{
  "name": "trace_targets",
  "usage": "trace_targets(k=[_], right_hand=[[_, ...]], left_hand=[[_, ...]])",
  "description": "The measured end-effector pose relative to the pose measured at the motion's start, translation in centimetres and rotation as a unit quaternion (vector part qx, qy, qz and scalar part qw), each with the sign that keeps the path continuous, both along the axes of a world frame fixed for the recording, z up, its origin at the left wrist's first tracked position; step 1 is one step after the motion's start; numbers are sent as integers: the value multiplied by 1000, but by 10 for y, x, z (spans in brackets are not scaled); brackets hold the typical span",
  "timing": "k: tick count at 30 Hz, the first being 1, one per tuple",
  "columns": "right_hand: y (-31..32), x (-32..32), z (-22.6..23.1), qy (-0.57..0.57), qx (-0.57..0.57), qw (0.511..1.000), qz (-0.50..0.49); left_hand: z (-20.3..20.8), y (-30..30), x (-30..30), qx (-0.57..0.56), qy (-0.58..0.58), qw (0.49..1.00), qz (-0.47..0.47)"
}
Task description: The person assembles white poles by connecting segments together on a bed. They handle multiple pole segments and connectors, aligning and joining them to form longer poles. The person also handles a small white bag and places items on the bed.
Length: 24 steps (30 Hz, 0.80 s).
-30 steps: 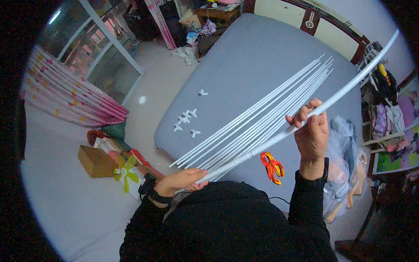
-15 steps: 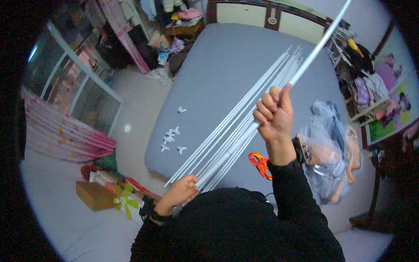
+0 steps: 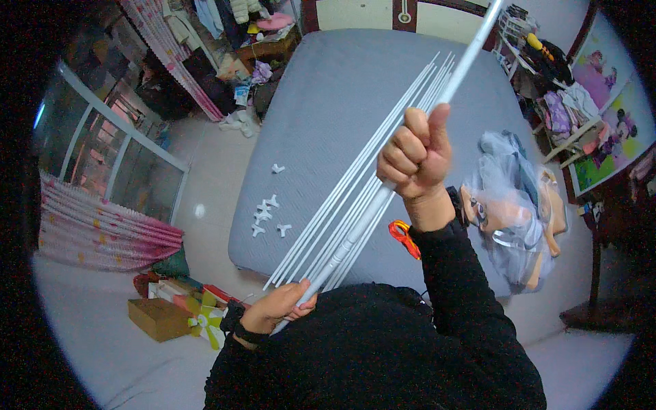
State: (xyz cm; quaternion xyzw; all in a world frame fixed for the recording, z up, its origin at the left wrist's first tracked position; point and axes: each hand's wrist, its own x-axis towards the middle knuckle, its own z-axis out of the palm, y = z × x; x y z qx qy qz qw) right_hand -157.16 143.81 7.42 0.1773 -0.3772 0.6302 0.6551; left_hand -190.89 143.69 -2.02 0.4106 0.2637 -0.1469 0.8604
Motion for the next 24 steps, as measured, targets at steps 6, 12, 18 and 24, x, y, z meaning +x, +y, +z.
trace_targets(k=[6,12,18,24], right_hand=[[-1,-9,-4,-17,-255,950,-181],[4,-33,-33,-39,-456,789,-410],[-14,-34,-54,-159,-354,868,-311],[-17,-37,-71,-259,-396,830,-295]], left_hand=[[-14,-15,9,429,64,890,141],[-24,-20,3,793,162,566,160],[-18,6,-32,407,171,885,146],[-36,-13,-39,374,165,894,185]])
